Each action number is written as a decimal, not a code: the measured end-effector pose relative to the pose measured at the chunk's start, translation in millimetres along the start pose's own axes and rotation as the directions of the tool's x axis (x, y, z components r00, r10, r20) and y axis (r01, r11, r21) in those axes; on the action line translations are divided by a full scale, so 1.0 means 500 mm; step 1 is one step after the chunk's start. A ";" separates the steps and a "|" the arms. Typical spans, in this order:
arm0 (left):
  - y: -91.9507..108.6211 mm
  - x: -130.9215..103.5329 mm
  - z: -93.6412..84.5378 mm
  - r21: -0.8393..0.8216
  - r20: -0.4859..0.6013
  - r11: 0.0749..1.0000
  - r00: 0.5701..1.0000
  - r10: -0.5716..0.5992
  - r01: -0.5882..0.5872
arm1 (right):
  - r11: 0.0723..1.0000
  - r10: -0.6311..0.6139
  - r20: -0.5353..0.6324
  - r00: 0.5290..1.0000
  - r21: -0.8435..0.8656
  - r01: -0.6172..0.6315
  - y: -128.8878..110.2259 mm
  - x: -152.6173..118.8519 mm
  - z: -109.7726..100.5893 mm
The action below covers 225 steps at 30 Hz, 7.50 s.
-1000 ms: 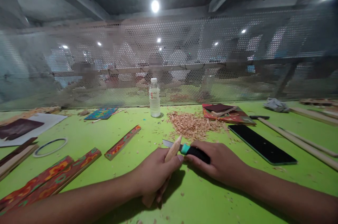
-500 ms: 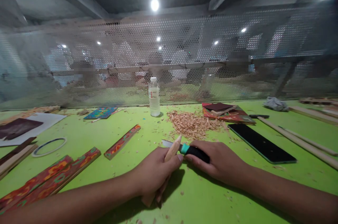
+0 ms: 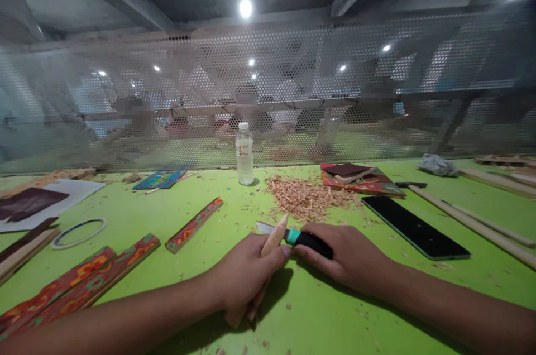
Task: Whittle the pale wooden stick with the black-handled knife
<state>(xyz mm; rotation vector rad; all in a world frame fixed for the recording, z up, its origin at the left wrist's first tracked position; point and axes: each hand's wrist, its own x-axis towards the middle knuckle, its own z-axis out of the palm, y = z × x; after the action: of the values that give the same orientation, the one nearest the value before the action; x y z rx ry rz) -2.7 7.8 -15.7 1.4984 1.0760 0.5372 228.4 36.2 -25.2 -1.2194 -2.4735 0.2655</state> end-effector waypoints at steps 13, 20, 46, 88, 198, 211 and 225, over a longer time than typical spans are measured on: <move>-0.003 0.001 0.001 0.003 -0.001 1.000 1.000 -0.007 0.007 | 1.000 0.001 0.006 1.000 -0.002 -0.001 -0.001 0.000 -0.001; 0.003 -0.002 0.000 0.014 0.003 1.000 1.000 0.000 0.000 | 1.000 0.000 0.002 1.000 0.001 0.000 -0.003 -0.003 -0.001; 0.007 -0.003 0.003 0.023 -0.009 1.000 1.000 -0.009 0.009 | 1.000 -0.003 0.006 1.000 0.022 0.002 -0.002 -0.002 -0.003; 0.004 0.001 0.001 0.010 0.011 1.000 1.000 -0.004 0.004 | 1.000 0.016 0.026 1.000 -0.003 -0.016 0.000 -0.002 0.000; -0.001 0.007 -0.006 -0.118 0.031 0.991 0.998 -0.063 0.066 | 0.972 0.074 -0.161 0.984 0.231 -0.035 0.000 -0.004 -0.011; 0.003 0.002 -0.008 -0.177 0.038 0.979 0.995 -0.092 0.097 | 0.995 0.010 -0.198 0.980 0.099 0.010 -0.005 -0.017 0.005; -0.003 0.004 -0.006 -0.163 -0.010 0.986 0.999 -0.045 0.042 | 0.996 -0.078 -0.140 0.987 0.026 0.082 -0.012 -0.013 0.007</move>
<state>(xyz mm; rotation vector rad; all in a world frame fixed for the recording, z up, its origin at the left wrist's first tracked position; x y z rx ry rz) -4.8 10.9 -16.7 1.3277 1.0471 0.5909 226.3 27.4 -28.1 -1.0844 -2.3828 0.1916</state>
